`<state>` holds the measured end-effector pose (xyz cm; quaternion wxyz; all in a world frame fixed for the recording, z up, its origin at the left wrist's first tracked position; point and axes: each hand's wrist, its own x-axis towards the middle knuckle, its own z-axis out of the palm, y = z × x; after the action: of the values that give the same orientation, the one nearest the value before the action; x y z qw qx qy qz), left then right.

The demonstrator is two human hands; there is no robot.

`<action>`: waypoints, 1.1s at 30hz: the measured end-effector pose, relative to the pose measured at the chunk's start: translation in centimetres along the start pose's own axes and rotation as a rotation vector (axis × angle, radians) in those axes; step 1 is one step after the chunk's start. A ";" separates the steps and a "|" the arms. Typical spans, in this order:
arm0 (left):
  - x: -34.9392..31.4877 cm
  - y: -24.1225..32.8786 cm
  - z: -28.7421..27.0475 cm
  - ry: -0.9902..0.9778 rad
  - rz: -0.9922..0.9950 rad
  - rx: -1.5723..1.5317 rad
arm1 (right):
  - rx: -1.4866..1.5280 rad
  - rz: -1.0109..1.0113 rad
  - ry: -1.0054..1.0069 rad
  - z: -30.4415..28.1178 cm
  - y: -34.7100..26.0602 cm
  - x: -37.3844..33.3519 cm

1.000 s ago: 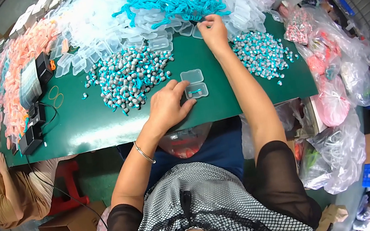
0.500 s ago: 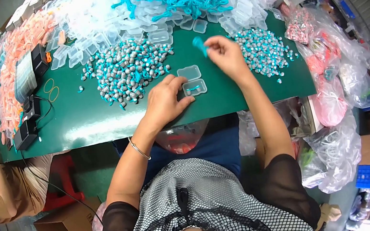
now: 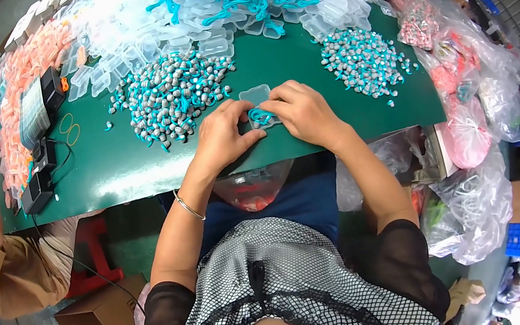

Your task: The recorder sorts and packages beads and decorative items into small plastic containers.

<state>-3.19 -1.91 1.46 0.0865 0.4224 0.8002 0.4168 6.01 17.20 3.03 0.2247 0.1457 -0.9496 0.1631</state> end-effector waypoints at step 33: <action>-1.0 -0.8 0.1 0.042 0.256 0.086 | 0.333 0.211 0.051 1.2 -1.4 -1.9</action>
<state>-3.00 -2.81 0.64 -0.0022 0.5154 0.7585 0.3987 7.62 15.89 1.44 0.2034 0.0765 -0.9135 0.3440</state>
